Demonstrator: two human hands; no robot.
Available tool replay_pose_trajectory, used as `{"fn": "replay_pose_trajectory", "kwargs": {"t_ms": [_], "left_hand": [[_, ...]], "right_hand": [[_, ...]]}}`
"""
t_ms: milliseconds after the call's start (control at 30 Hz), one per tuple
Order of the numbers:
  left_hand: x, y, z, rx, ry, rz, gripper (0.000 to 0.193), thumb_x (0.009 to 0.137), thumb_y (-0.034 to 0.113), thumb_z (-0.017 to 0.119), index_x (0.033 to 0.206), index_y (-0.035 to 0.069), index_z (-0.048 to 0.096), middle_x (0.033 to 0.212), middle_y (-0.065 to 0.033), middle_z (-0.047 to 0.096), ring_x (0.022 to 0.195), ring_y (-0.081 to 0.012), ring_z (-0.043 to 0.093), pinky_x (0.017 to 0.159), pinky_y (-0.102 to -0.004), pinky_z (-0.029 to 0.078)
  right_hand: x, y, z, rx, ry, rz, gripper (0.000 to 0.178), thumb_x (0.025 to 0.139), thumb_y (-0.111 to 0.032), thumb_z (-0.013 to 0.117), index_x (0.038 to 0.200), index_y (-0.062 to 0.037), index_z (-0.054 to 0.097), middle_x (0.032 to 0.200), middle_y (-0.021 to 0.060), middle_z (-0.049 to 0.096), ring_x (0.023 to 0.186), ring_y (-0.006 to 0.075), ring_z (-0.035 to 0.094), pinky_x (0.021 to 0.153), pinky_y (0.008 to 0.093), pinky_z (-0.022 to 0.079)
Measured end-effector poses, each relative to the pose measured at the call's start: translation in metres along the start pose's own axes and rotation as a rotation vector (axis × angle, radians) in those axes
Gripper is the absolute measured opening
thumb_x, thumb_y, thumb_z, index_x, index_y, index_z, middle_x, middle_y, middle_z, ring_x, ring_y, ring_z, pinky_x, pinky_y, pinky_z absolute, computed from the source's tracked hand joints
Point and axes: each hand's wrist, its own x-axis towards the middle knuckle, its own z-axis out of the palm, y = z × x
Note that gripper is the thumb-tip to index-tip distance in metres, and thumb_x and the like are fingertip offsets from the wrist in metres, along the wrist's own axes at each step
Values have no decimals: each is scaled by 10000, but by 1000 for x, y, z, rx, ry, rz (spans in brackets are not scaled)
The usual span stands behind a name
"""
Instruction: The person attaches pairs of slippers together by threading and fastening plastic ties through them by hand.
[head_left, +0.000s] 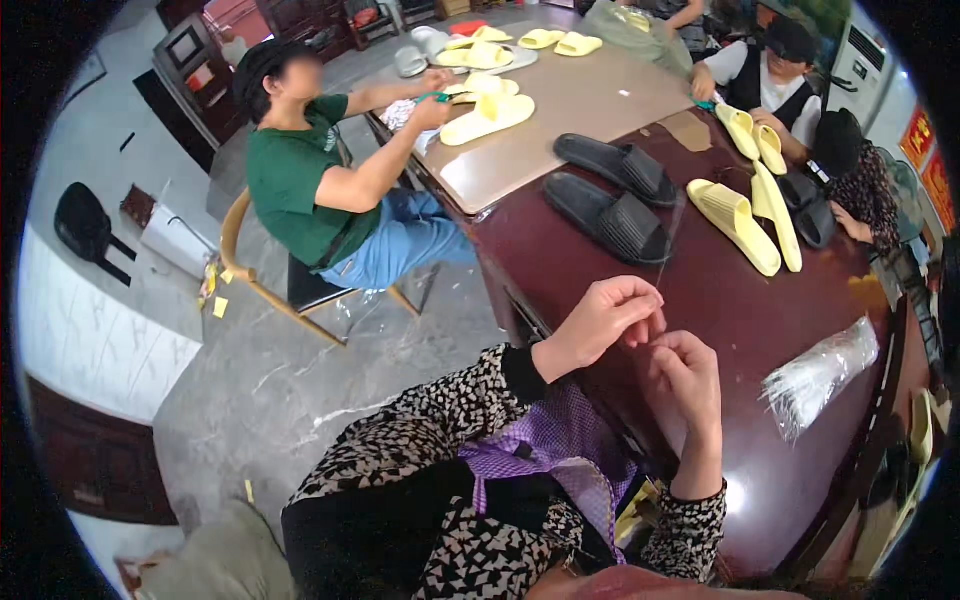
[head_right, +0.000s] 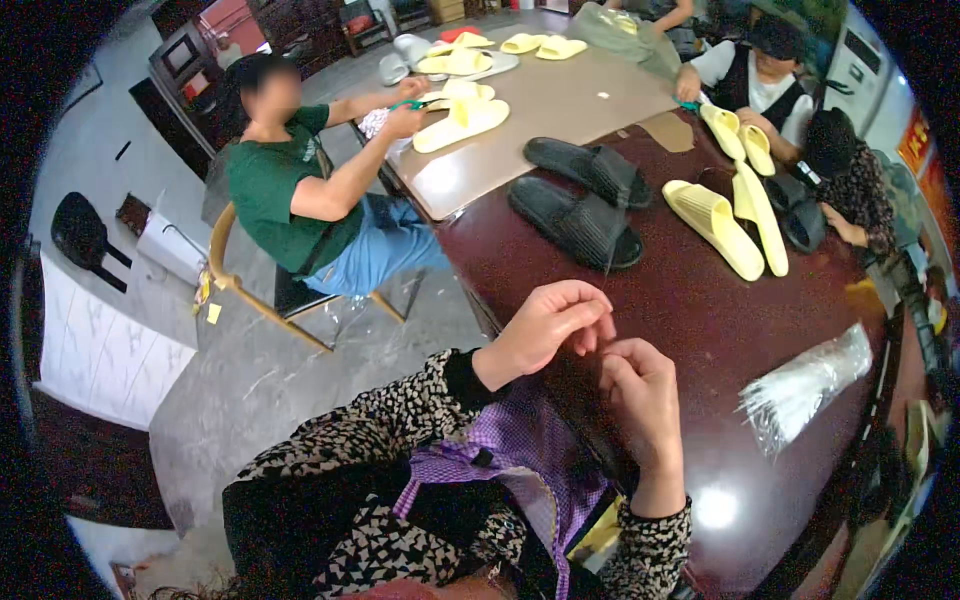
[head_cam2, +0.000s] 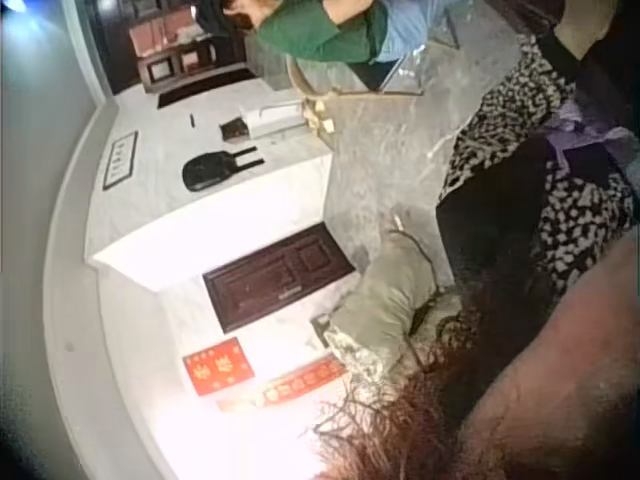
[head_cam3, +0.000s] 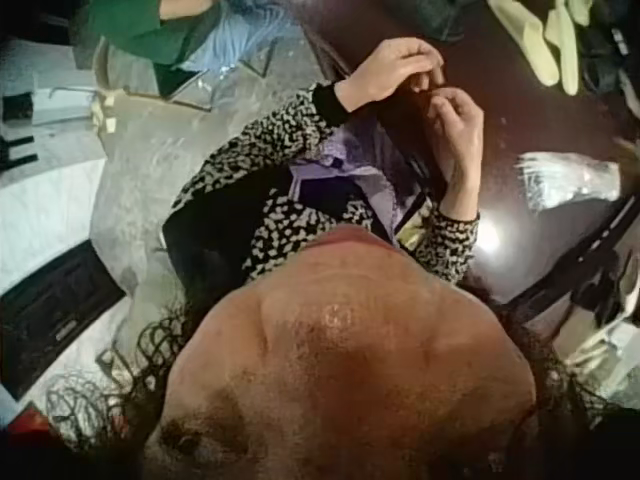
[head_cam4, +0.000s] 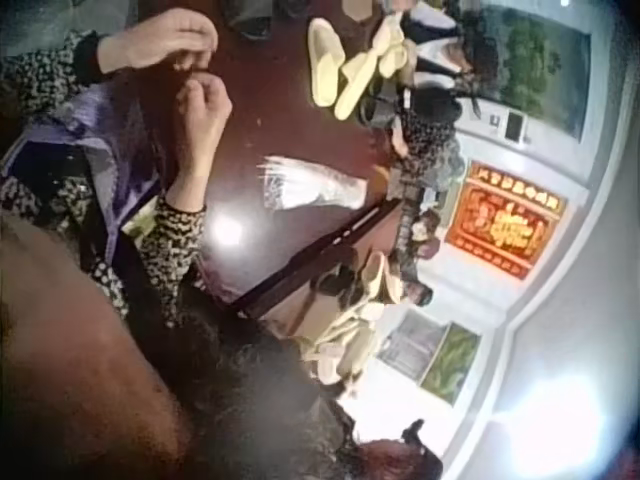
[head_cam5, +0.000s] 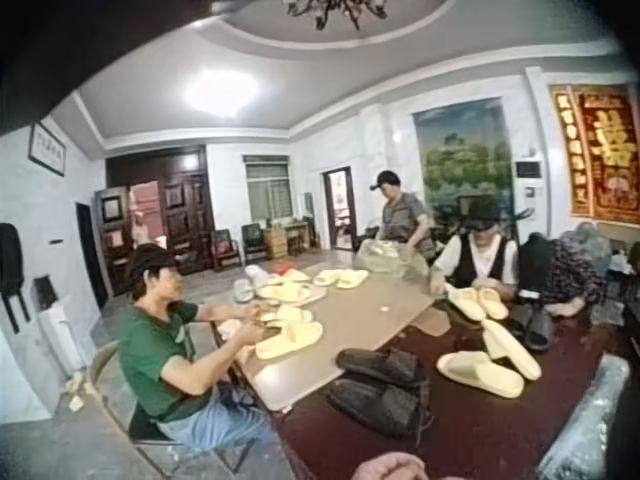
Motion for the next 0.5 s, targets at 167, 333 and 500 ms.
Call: {"fn": "replay_pose_trajectory", "kwargs": {"t_ms": [167, 333, 500], "left_hand": [[62, -7, -49, 698, 169, 487, 172, 857, 46, 563, 1022, 23, 604, 919, -31, 612, 794, -127, 591, 694, -239, 479], [144, 10, -181, 1417, 176, 552, 488, 773, 148, 672, 1213, 8, 513, 1207, -206, 535, 1104, -310, 541, 937, -371, 446], [203, 5, -182, 1638, -173, 302, 686, 721, 255, 706, 1288, -22, 438, 1327, -243, 438, 1246, -374, 409, 1041, -407, 341]], "right_hand": [[3, 19, -20, 258, 181, 34, 73, 881, -76, 535, 903, -19, 574, 623, 13, 554, 478, 46, 448, 428, 175, 322], [16, 25, -34, 454, 304, -54, 73, 894, -82, 526, 886, -23, 569, 606, 1, 509, 479, 51, 406, 434, 177, 312], [17, 34, -46, 639, 346, -90, 74, 897, -83, 531, 877, -25, 571, 611, 6, 505, 488, 53, 399, 439, 179, 317]]}}
